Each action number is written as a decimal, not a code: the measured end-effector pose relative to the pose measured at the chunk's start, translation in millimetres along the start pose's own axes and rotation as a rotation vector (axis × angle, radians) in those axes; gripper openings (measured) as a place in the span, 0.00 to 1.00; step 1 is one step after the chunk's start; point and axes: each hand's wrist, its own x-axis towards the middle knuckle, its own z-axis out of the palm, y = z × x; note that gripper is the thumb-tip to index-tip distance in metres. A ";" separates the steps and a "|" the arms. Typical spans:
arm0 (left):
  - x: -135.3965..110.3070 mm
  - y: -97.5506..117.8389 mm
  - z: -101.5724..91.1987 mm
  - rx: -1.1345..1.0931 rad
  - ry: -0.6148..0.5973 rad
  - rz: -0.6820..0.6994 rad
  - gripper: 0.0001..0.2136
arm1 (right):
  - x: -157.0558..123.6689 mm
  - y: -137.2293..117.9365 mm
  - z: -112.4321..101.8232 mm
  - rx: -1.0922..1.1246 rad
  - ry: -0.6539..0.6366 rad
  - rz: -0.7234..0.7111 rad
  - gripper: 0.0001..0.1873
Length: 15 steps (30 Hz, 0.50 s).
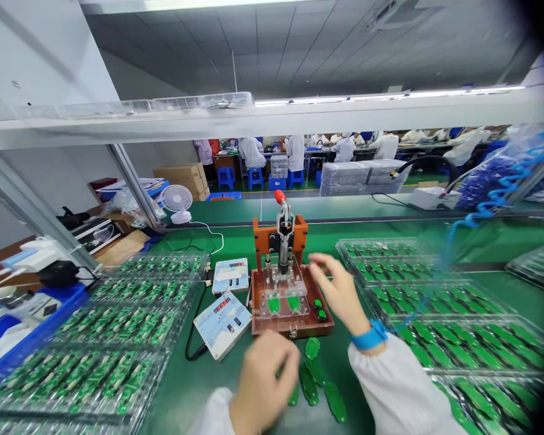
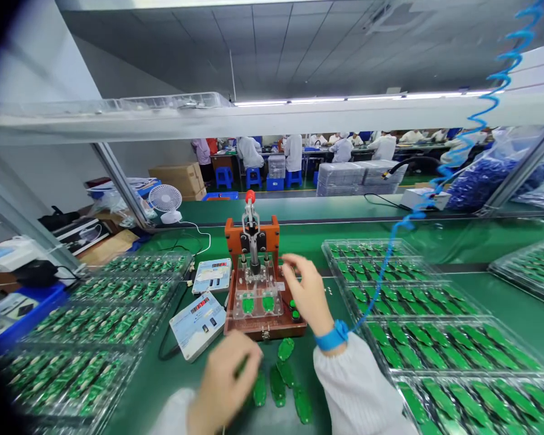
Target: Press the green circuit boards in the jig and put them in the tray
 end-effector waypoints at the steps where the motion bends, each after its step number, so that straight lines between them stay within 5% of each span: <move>1: 8.2 -15.4 -9.6 0.011 0.083 -0.109 0.17 | -16.2 6.1 6.3 -0.015 -0.044 -0.001 0.15; 3: 23.4 -41.3 -20.1 0.009 0.201 -0.267 0.10 | -39.7 12.8 19.9 -0.049 -0.119 -0.002 0.14; 6: 37.8 -61.9 -14.7 0.059 0.204 -0.314 0.12 | -53.8 13.5 33.7 -0.091 -0.177 0.019 0.14; 15: 34.6 -55.3 3.9 -0.058 0.327 -0.382 0.11 | -50.4 6.1 26.4 0.104 -0.266 0.135 0.10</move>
